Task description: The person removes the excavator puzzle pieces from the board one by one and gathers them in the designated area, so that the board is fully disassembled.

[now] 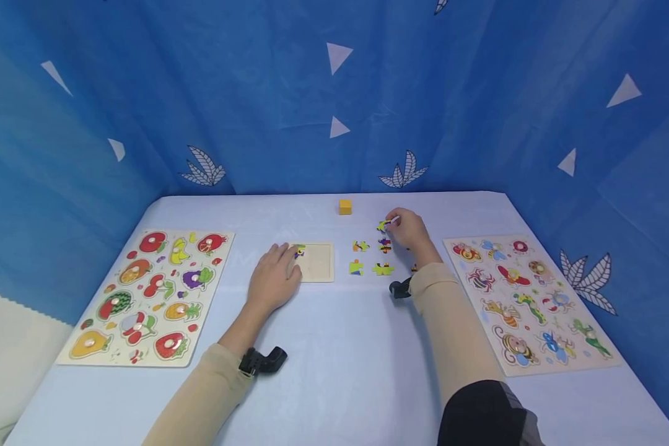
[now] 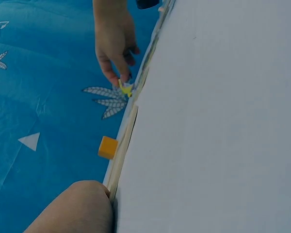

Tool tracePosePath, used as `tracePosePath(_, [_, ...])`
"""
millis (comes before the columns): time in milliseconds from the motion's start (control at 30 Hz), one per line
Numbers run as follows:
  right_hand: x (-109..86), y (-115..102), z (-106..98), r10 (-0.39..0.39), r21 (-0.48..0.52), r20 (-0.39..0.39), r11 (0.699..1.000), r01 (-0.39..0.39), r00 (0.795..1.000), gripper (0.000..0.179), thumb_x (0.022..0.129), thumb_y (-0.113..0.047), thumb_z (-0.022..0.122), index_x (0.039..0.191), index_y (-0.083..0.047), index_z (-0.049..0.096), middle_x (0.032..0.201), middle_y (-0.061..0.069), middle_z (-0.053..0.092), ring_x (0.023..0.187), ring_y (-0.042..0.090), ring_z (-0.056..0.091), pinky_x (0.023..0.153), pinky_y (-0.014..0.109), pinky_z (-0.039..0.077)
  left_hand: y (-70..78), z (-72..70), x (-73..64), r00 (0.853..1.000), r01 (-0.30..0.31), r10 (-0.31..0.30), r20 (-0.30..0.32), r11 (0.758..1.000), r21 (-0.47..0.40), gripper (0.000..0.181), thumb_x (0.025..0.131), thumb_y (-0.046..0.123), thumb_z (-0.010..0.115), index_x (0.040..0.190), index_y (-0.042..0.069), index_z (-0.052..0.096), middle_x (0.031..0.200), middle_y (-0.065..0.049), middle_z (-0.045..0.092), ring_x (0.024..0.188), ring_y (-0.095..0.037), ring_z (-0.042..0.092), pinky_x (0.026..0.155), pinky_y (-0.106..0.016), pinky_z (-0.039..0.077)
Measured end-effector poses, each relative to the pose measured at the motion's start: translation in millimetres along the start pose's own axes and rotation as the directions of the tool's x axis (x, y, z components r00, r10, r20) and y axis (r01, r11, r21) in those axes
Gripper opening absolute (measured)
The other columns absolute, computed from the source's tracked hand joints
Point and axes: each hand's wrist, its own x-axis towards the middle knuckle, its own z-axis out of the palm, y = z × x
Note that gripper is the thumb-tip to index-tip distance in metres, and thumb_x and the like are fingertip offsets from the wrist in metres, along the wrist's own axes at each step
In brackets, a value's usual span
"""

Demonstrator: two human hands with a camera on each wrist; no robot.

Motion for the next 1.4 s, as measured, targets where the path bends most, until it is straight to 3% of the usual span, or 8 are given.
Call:
tracePosePath(300, [2.5,-2.5,-0.1,0.0,-0.027,-0.023,1.0,0.0,1.0,0.025,0.101,-0.018,0.057,0.124,-0.01,0.06,0.116,0.016,0.059,0.104,0.031,0.052,0.094,0.047,0.048,1.4,-3.0,-0.1,1.0,0.013,-0.013,0.015,1.0,0.008,0.055,0.101,0.036,0.038,0.151,0.014,0.043,0.158,-0.01,0.039,0.152,-0.03,0.026,0.125,-0.046,0.021])
tracePosePath(633, [4.9,-5.2,-0.1,0.042,-0.068,-0.013,0.997,-0.043,0.999,0.028,0.101,-0.021,0.057,0.126,-0.009,0.058,0.121,0.017,0.059,0.108,0.032,0.053,0.099,0.048,0.049,2.0,-3.2,0.0,1.0,0.009,-0.009,0.0,1.0,-0.006,0.055,0.1,0.036,0.038,0.149,0.013,0.044,0.158,-0.011,0.04,0.151,-0.031,0.027,0.125,-0.046,0.021])
tracePosePath(867, [3.9,-7.4,3.1,-0.019,-0.235,-0.072,0.972,0.002,0.997,0.021,0.098,-0.022,0.062,0.117,-0.011,0.062,0.108,0.014,0.064,0.097,0.03,0.057,0.085,0.046,0.049,2.4,-4.3,0.1,1.0,0.021,-0.021,0.006,1.0,-0.005,0.056,0.1,0.037,0.038,0.151,0.013,0.042,0.159,-0.01,0.038,0.152,-0.03,0.026,0.125,-0.046,0.02])
tracePosePath(1033, [0.5,-9.5,4.5,-0.054,-0.301,-0.078,0.953,0.029,0.995,0.018,0.098,-0.022,0.063,0.112,-0.01,0.065,0.102,0.012,0.066,0.094,0.03,0.057,0.083,0.046,0.048,2.5,-4.2,0.3,1.0,0.026,-0.026,0.012,1.0,-0.017,0.058,0.1,0.037,0.038,0.151,0.011,0.04,0.159,-0.01,0.038,0.152,-0.03,0.026,0.126,-0.045,0.019])
tracePosePath(1267, [-4.7,-20.3,5.0,-0.108,-0.31,-0.069,0.947,0.082,0.992,0.027,0.1,-0.024,0.059,0.123,-0.01,0.061,0.108,0.013,0.066,0.097,0.03,0.057,0.084,0.046,0.05,3.1,-4.7,0.0,0.999,0.04,-0.039,0.035,0.998,-0.045,0.064,0.099,0.041,0.041,0.154,0.009,0.034,0.161,-0.01,0.034,0.153,-0.028,0.023,0.126,-0.044,0.017])
tracePosePath(1400, [-8.6,-32.6,11.7,-0.134,-0.277,-0.021,0.953,0.123,0.991,0.033,0.099,-0.026,0.061,0.129,-0.012,0.059,0.114,0.013,0.064,0.102,0.03,0.056,0.089,0.047,0.051,2.8,-5.7,-1.3,0.996,0.061,-0.058,0.064,0.997,-0.048,0.079,0.095,0.055,0.044,0.156,0.007,0.027,0.164,-0.01,0.028,0.155,-0.026,0.017,0.127,-0.044,0.014])
